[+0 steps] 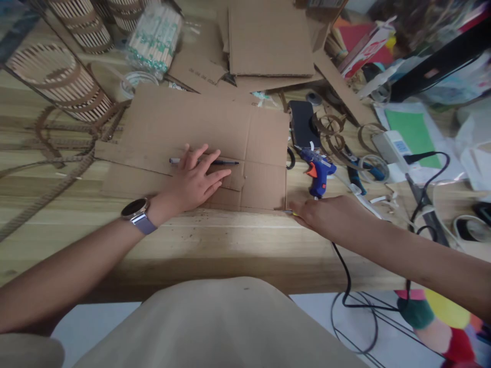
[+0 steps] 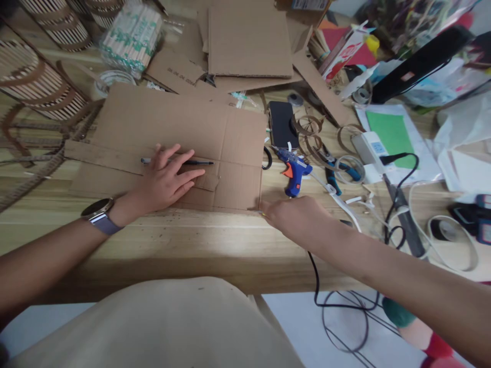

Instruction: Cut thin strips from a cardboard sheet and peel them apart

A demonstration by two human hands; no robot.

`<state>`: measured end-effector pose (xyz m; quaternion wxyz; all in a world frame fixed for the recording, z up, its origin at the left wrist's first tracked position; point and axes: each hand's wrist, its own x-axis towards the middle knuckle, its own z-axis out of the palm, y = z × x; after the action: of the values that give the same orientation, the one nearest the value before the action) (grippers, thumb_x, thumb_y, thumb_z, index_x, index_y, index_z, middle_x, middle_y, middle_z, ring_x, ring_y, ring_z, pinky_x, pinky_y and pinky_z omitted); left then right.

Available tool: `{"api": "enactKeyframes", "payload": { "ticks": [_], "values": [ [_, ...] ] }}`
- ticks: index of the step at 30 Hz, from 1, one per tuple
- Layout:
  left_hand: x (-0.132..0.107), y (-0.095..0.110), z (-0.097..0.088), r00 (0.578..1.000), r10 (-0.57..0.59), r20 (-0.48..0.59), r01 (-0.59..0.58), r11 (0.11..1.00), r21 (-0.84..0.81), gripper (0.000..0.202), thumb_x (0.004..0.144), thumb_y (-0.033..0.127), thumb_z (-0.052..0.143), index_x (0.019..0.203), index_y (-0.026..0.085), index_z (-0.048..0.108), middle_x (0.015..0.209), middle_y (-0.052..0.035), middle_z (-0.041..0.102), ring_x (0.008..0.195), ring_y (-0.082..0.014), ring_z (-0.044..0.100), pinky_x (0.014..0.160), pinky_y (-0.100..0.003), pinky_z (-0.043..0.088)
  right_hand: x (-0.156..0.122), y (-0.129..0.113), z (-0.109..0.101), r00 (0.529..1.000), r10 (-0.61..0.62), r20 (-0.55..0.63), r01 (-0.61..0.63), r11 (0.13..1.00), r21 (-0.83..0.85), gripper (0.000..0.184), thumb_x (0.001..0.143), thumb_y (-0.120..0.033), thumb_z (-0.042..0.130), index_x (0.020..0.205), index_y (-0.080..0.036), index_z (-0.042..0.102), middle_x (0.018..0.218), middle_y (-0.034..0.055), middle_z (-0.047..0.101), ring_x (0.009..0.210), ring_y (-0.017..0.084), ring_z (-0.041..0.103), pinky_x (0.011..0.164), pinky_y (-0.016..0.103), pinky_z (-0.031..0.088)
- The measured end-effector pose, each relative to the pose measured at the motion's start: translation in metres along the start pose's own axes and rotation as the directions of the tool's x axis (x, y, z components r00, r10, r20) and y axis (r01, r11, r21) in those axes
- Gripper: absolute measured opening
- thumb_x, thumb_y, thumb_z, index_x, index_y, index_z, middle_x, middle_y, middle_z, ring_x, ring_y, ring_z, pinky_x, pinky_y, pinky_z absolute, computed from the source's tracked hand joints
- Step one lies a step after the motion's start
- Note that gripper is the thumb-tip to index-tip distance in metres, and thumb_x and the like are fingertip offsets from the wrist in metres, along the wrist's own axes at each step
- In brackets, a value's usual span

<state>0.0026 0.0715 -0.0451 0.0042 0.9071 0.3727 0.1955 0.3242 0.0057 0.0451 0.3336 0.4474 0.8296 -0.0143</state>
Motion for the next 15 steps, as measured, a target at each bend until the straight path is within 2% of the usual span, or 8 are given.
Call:
{"api": "enactKeyframes", "payload": {
  "ticks": [3, 7, 15],
  "values": [
    [0.0002, -0.0001, -0.0006, 1.0, -0.011, 0.011, 0.011, 1.0, -0.023, 0.029, 0.101, 0.029, 0.055, 0.127, 0.03, 0.068, 0.151, -0.0109, 0.052, 0.146, -0.0405, 0.037, 0.117, -0.075, 0.024, -0.0013, 0.0013, -0.0022, 0.995, 0.017, 0.096, -0.016, 1.0, -0.012, 0.027, 0.102, -0.02, 0.043, 0.119, -0.023, 0.064, 0.084, 0.0082, 0.076, 0.069, 0.026, 0.071, 0.046, 0.031, 0.018],
    [0.0002, -0.0001, -0.0002, 1.0, -0.013, 0.001, 0.013, 1.0, -0.021, 0.029, 0.102, 0.029, 0.053, 0.127, 0.03, 0.068, 0.15, -0.0117, 0.052, 0.145, -0.0408, 0.037, 0.116, -0.075, 0.024, -0.0015, 0.0023, -0.0054, 0.988, 0.032, 0.153, -0.033, 0.999, 0.007, 0.028, 0.105, -0.029, 0.04, 0.118, -0.022, 0.064, 0.095, 0.0103, 0.077, 0.074, 0.026, 0.073, 0.047, 0.032, 0.016],
    [-0.0005, -0.001, 0.0001, 1.0, 0.009, -0.002, -0.009, 1.0, 0.029, 0.031, 0.103, 0.031, 0.052, 0.129, 0.03, 0.067, 0.15, -0.0127, 0.052, 0.144, -0.042, 0.039, 0.115, -0.075, 0.027, -0.005, 0.0038, -0.006, 0.983, 0.048, 0.178, -0.053, 0.998, 0.023, 0.029, 0.105, -0.027, 0.038, 0.119, -0.022, 0.064, 0.091, 0.0127, 0.076, 0.076, 0.025, 0.072, 0.05, 0.032, 0.025]
  ]
}}
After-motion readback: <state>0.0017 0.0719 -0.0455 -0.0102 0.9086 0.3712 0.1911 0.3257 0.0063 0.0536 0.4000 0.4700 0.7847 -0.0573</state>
